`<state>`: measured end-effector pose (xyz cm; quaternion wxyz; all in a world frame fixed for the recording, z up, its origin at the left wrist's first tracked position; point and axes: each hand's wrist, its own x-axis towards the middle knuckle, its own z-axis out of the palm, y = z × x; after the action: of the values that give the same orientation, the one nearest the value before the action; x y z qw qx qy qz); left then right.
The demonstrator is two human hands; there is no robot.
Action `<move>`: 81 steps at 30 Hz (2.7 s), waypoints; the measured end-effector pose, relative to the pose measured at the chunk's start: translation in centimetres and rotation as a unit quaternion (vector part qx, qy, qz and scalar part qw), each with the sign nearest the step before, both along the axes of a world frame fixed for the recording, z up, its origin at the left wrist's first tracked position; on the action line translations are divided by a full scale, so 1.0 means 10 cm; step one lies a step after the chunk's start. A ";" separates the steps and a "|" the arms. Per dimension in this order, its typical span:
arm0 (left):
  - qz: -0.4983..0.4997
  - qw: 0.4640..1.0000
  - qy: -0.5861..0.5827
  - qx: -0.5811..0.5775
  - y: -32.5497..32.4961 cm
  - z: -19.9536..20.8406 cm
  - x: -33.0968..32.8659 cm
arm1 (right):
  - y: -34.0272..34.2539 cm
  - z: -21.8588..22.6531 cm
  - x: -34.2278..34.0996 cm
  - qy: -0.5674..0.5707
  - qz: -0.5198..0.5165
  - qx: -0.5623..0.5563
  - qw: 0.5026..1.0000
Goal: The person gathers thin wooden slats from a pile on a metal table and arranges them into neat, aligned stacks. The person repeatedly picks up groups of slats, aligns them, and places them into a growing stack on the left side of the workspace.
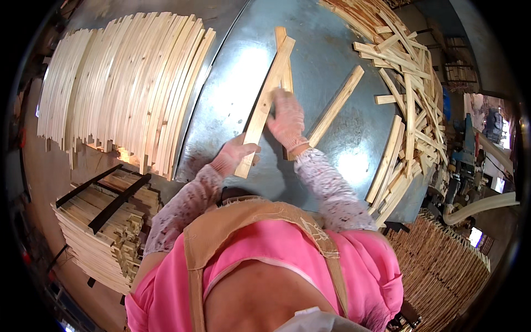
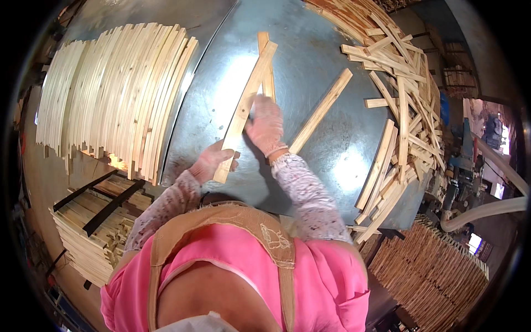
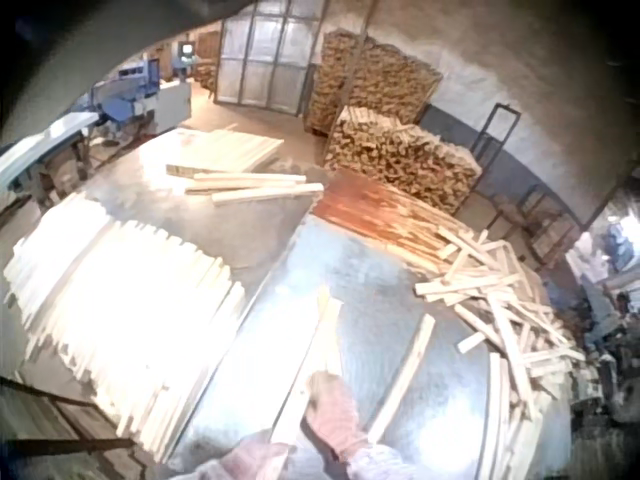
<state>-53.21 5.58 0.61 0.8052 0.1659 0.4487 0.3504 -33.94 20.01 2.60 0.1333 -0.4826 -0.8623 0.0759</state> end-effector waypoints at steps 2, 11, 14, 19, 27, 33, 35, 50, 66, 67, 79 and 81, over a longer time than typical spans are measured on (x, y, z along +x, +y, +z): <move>0.006 0.999 0.048 -0.006 0.10 0.00 0.03 | 0.07 -0.17 0.01 -0.007 -0.238 -0.130 0.963; 0.144 0.988 0.062 -0.007 0.07 -0.01 -0.75 | 0.60 0.45 1.15 0.026 -0.089 -0.063 0.994; 0.095 0.993 0.069 -0.026 0.25 0.04 -0.73 | 0.73 0.87 1.51 -0.027 0.130 -0.027 0.991; -0.085 0.996 -0.002 -0.032 0.33 -0.03 -0.23 | 0.69 0.80 1.01 0.017 0.381 0.028 0.924; -0.061 0.982 0.158 0.087 -0.25 0.05 0.60 | 0.53 0.16 1.66 0.020 -0.247 -0.067 0.966; -0.040 0.938 0.327 0.106 -0.37 -0.16 0.59 | 0.19 -0.19 1.86 0.049 -0.388 -0.172 0.904; -0.054 0.927 0.354 0.109 -0.25 -0.19 0.66 | 0.05 -0.42 2.11 0.290 -0.366 -0.221 0.857; 0.013 0.955 0.290 0.059 -0.08 -0.36 1.24 | -1.78 0.21 2.66 0.526 -0.328 -0.575 0.534; 0.045 0.977 0.203 0.045 0.15 -0.35 1.42 | 1.33 0.01 5.01 0.127 -0.469 -0.068 0.871; 0.057 0.979 0.192 0.034 0.13 -0.40 1.40 | 1.04 -0.14 4.80 0.117 -0.501 -0.112 0.850; 0.012 0.991 0.132 0.034 0.84 0.09 2.07 | 0.10 -0.01 4.04 0.416 -0.428 -0.214 0.773; 0.012 0.992 0.116 0.049 0.92 0.10 2.23 | 0.07 0.21 3.68 0.438 -0.423 -0.241 0.756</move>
<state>-30.94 14.78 1.61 0.7345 0.2393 0.5234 0.3595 2.83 20.72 4.69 0.3942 -0.7282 -0.3711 0.4203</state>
